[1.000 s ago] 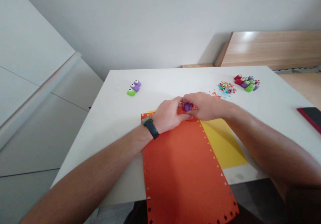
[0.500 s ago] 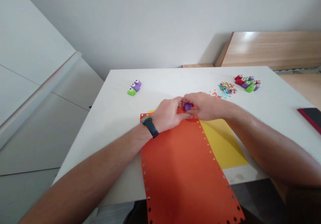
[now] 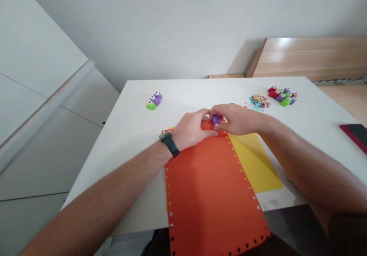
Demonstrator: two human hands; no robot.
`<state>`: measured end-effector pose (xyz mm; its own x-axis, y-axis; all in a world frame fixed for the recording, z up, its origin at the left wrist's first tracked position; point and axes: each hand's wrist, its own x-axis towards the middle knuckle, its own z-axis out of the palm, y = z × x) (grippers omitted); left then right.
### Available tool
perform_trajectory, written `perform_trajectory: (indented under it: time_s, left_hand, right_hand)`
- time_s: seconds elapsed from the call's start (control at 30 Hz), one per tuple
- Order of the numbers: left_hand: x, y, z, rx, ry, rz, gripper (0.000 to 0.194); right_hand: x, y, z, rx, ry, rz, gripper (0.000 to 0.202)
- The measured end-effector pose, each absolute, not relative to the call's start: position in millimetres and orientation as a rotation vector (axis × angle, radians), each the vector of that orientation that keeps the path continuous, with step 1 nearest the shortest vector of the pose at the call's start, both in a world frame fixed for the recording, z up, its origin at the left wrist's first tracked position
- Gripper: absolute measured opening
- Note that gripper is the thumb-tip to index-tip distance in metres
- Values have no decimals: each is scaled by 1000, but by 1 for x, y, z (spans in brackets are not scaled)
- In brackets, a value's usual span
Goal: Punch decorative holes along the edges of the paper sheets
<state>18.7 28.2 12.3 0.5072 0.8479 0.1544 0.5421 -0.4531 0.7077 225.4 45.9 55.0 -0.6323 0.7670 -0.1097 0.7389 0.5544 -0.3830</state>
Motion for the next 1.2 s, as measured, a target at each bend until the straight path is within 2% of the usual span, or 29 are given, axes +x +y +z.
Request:
perform_trajectory:
  time_s: [0.2, 0.37, 1.2]
  left_hand:
    - [16, 30, 8, 2188, 1206, 625, 40]
    - [17, 30, 7, 2174, 1229, 655, 34]
    - [19, 30, 5, 2181, 1205, 698, 32]
  right_hand:
    - [234, 51, 60, -1328, -2684, 677, 27]
    - [238, 53, 60, -1315, -2682, 700, 27]
    - [233, 51, 53, -1261, -2723, 658, 25]
